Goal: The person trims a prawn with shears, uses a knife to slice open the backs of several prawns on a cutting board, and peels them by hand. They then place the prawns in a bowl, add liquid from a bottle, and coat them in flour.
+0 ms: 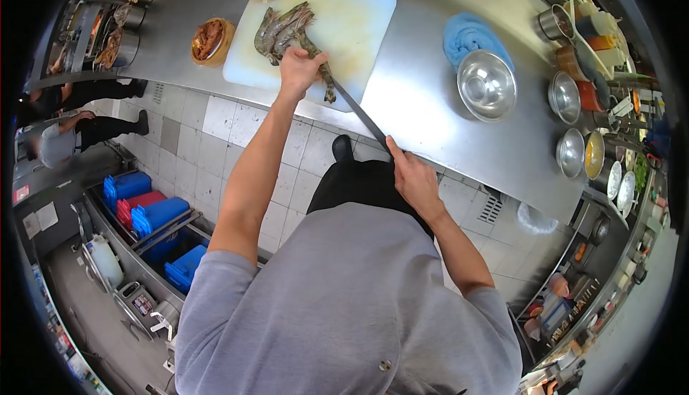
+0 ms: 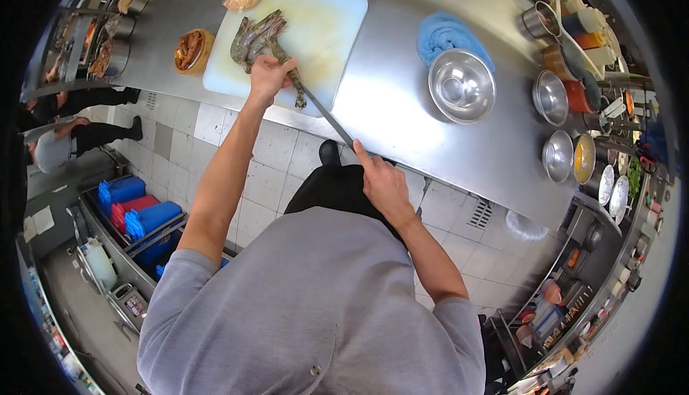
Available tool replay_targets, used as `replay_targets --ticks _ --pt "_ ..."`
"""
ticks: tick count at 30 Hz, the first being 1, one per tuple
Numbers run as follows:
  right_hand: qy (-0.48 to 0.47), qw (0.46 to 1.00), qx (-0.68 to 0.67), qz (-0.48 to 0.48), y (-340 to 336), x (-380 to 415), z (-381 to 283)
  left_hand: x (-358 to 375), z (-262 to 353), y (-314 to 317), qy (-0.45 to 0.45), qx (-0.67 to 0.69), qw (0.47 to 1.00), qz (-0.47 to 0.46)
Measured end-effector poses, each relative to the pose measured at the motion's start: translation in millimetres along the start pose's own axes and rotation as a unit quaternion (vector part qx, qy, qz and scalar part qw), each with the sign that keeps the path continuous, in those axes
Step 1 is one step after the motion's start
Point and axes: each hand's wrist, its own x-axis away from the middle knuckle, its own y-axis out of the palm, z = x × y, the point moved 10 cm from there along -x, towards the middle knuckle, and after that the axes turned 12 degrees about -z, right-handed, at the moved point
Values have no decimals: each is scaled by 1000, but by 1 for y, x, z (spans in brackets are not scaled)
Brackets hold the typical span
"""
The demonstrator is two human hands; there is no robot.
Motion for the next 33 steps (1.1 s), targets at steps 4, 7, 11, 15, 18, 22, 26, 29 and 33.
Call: replay_targets --ticks 4,7,11,15,18,22,26,29,33 --pt "7 999 -46 8 -3 7 13 0 -6 17 -10 182 978 -101" --pt "-4 995 -99 26 -12 11 21 -3 -12 21 -22 205 968 -140" --pt "0 981 -184 53 -15 23 50 -5 -18 23 -22 216 973 -81" --pt "96 953 -286 5 -12 30 86 -5 -22 21 -11 214 975 -55" --pt "144 938 -311 59 -9 17 113 -1 -18 21 -16 200 978 -57" --pt "159 923 -340 80 -23 -27 112 -5 -24 21 -25 229 970 -79" --pt "17 965 97 243 -83 -47 54 -9 -30 22 -29 282 953 -105" --pt "-53 976 -98 186 -64 -96 13 -8 -28 24 -29 295 948 -116" --pt "-145 968 -158 127 -44 -166 -66 -6 -25 23 -30 272 955 -115"
